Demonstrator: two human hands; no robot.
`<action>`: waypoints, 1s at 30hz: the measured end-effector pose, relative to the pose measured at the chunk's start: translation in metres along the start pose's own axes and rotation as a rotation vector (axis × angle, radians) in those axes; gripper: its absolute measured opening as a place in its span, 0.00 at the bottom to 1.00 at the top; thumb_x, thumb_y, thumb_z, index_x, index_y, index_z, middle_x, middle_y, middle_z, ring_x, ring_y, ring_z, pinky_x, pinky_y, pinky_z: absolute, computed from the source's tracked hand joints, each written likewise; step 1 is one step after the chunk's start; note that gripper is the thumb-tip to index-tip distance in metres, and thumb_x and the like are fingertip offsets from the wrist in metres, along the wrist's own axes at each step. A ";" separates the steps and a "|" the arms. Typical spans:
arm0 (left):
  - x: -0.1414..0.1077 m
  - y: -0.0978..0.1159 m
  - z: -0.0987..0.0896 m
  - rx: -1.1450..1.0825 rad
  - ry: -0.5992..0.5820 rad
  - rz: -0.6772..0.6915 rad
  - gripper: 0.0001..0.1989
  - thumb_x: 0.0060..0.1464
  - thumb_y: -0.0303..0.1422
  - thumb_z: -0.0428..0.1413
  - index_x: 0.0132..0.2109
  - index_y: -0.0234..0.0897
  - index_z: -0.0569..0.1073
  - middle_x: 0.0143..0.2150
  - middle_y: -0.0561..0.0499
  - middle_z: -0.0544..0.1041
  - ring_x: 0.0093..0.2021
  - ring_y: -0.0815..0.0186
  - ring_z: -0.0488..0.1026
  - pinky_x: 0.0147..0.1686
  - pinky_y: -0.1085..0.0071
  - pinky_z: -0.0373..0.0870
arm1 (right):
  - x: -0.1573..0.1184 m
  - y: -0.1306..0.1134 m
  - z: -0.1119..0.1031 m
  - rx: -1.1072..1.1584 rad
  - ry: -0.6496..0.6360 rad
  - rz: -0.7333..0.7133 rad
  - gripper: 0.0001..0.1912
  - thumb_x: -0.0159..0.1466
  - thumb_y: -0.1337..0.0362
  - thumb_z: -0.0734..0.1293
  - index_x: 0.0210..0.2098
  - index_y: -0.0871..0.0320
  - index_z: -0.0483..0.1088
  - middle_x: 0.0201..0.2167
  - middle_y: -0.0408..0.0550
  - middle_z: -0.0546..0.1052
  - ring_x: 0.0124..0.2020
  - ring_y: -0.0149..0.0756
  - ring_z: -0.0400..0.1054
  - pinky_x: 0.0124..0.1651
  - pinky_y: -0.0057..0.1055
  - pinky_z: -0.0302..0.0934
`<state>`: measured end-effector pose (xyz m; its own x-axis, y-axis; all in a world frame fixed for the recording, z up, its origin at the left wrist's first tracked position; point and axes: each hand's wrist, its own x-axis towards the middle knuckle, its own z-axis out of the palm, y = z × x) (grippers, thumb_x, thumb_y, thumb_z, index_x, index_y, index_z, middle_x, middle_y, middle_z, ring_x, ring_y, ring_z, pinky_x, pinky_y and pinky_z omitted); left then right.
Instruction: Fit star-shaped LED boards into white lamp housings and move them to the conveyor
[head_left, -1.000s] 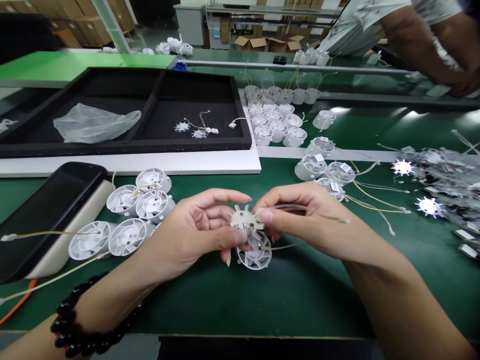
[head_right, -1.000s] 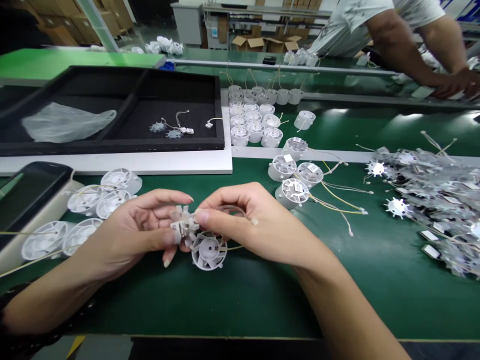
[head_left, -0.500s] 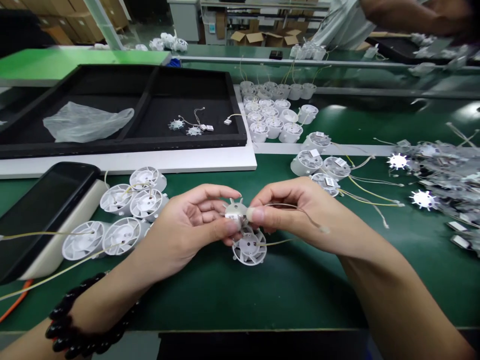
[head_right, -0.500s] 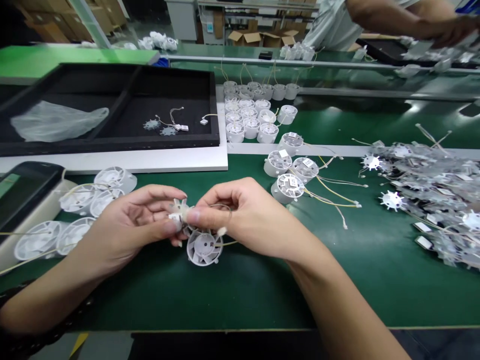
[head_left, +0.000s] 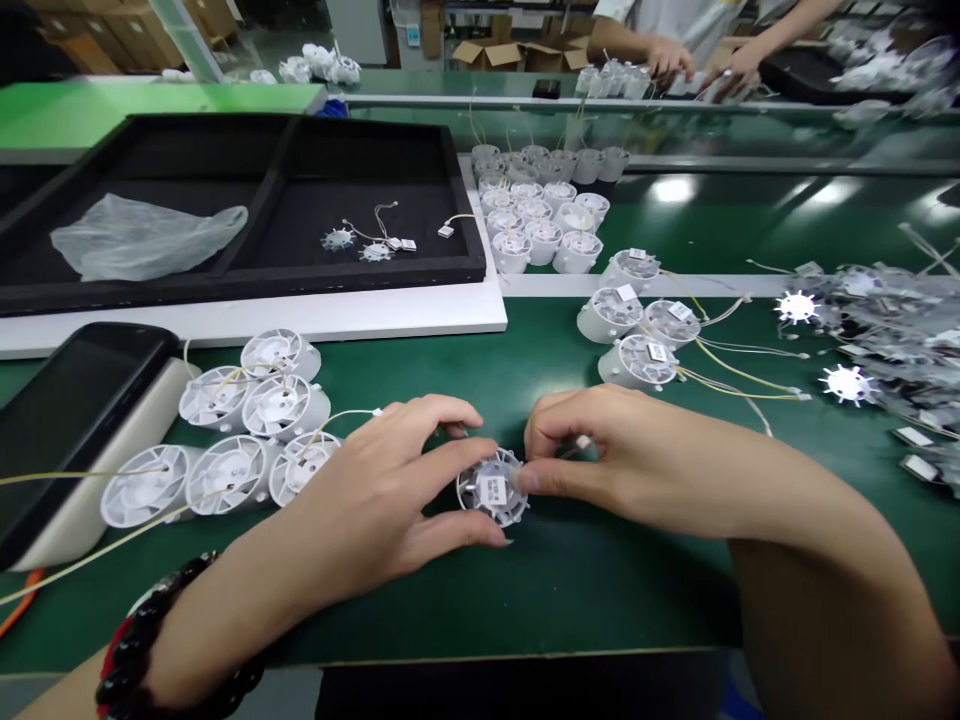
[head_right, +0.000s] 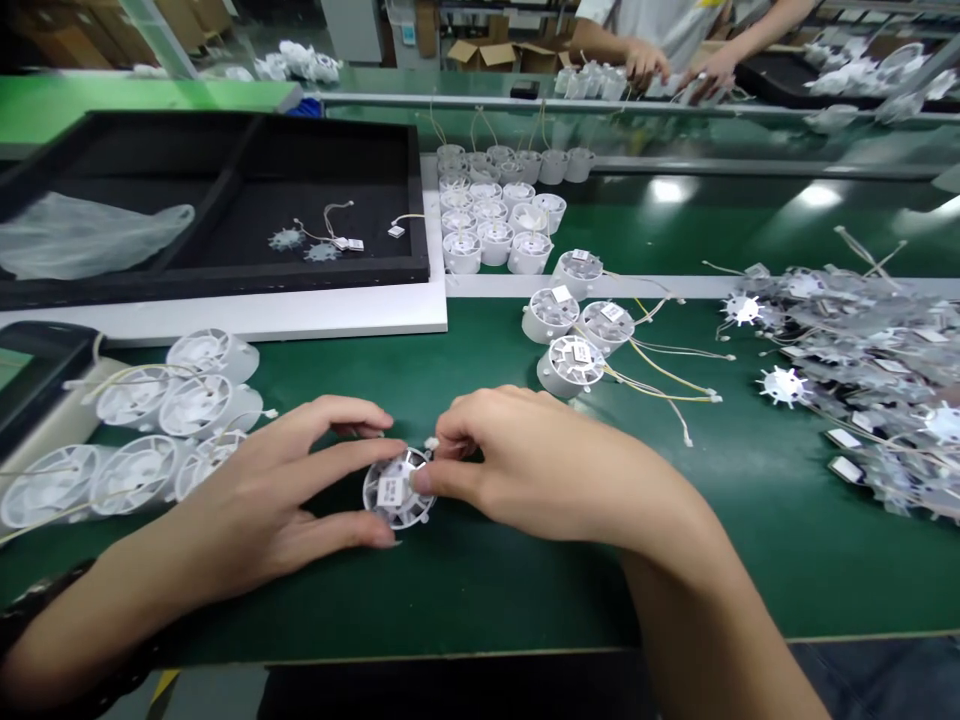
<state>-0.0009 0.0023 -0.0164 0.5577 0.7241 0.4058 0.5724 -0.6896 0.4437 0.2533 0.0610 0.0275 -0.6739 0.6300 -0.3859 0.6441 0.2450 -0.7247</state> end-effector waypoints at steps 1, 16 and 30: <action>-0.001 0.000 0.001 0.008 -0.026 0.000 0.22 0.74 0.52 0.58 0.55 0.37 0.81 0.55 0.39 0.82 0.51 0.51 0.82 0.49 0.60 0.78 | 0.001 0.001 0.001 -0.024 -0.006 0.016 0.28 0.72 0.36 0.66 0.29 0.53 0.75 0.26 0.42 0.75 0.27 0.34 0.64 0.29 0.34 0.53; 0.003 -0.002 -0.008 -0.231 -0.179 -0.146 0.20 0.74 0.49 0.60 0.60 0.42 0.83 0.57 0.45 0.85 0.52 0.56 0.84 0.52 0.69 0.78 | 0.000 -0.001 0.003 -0.001 -0.017 0.069 0.30 0.70 0.36 0.69 0.25 0.53 0.70 0.19 0.39 0.66 0.21 0.31 0.56 0.22 0.32 0.45; -0.005 -0.005 -0.004 -0.084 -0.169 -0.031 0.28 0.72 0.51 0.61 0.68 0.39 0.76 0.62 0.41 0.82 0.58 0.50 0.84 0.56 0.65 0.80 | 0.002 0.000 0.002 -0.041 0.014 0.040 0.17 0.71 0.53 0.71 0.28 0.53 0.74 0.24 0.41 0.74 0.25 0.32 0.61 0.26 0.31 0.51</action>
<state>-0.0088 0.0026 -0.0176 0.6379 0.7270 0.2540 0.5426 -0.6584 0.5217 0.2512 0.0604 0.0259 -0.6423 0.6502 -0.4058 0.6850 0.2494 -0.6845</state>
